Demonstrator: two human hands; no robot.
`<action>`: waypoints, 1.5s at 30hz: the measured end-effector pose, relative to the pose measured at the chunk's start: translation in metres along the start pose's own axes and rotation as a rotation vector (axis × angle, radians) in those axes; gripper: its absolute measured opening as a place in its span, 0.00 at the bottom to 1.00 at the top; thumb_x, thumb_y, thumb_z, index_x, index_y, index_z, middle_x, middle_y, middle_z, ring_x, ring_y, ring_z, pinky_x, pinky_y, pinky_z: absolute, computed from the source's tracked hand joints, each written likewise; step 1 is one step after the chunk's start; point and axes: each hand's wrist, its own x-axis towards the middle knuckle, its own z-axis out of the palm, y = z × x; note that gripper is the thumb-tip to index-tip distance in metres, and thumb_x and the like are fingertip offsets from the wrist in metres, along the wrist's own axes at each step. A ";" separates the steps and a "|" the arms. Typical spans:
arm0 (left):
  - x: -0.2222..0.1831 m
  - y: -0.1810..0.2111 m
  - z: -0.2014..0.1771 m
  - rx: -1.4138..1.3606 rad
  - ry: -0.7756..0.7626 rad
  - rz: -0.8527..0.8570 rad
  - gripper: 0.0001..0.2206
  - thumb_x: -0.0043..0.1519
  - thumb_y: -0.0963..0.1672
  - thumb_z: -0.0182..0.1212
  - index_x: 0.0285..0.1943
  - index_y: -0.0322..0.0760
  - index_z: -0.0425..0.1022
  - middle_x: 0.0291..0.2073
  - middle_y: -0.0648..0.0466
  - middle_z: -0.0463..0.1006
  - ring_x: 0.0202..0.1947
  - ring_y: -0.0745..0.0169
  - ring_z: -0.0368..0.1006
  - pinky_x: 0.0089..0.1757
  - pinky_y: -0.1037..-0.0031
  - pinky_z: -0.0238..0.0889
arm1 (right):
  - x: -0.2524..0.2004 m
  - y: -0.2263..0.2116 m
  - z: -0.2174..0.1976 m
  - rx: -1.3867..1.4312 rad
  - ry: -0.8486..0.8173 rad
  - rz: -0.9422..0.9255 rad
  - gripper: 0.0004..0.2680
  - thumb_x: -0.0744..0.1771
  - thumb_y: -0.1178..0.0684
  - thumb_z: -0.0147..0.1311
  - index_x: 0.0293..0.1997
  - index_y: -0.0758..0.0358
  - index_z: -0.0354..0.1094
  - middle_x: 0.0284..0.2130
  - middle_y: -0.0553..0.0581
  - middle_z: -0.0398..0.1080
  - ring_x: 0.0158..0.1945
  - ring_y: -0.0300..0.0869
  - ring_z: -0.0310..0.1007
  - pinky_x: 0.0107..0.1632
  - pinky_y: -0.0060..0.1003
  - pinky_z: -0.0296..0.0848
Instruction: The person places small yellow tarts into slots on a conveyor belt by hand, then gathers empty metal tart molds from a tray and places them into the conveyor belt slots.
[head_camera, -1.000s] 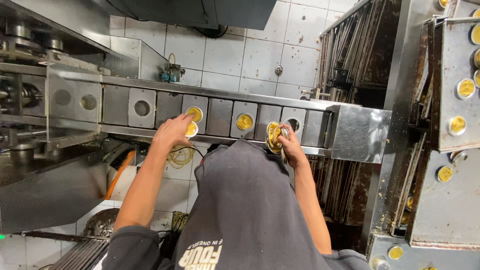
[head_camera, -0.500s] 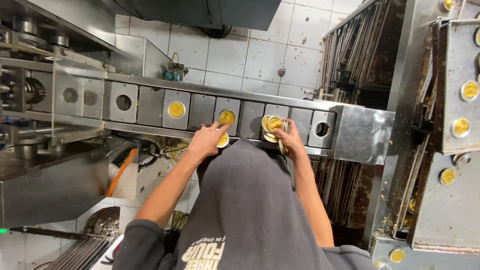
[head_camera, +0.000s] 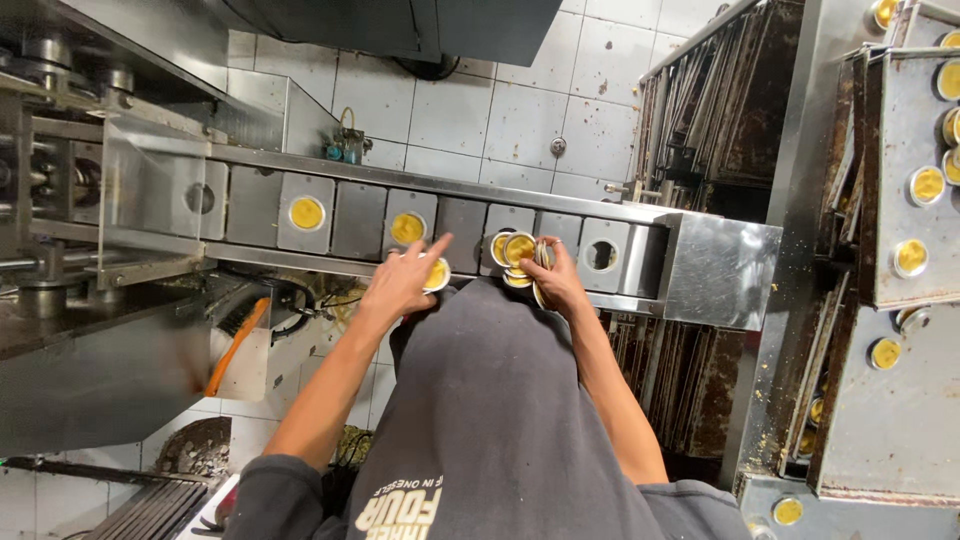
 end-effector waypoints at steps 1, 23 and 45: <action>0.005 0.007 0.001 -0.020 0.008 0.041 0.50 0.50 0.45 0.72 0.85 0.60 0.47 0.62 0.47 0.68 0.51 0.18 0.74 0.50 0.38 0.76 | -0.005 -0.005 0.002 0.051 -0.036 -0.022 0.24 0.63 0.51 0.74 0.65 0.46 0.65 0.43 0.65 0.80 0.45 0.46 0.80 0.52 0.41 0.80; 0.044 -0.030 0.012 -0.734 0.473 0.060 0.35 0.46 0.47 0.74 0.65 0.37 0.66 0.51 0.32 0.72 0.57 0.20 0.73 0.58 0.41 0.67 | -0.032 0.029 -0.046 0.467 0.199 -0.111 0.19 0.66 0.62 0.67 0.59 0.48 0.63 0.48 0.57 0.80 0.46 0.40 0.80 0.50 0.36 0.82; -0.008 -0.108 -0.012 -0.502 0.370 0.026 0.35 0.46 0.48 0.73 0.66 0.43 0.67 0.65 0.41 0.71 0.63 0.26 0.71 0.61 0.39 0.65 | -0.023 -0.015 -0.054 0.284 0.043 -0.070 0.22 0.64 0.61 0.69 0.62 0.49 0.63 0.42 0.60 0.80 0.39 0.39 0.79 0.43 0.32 0.82</action>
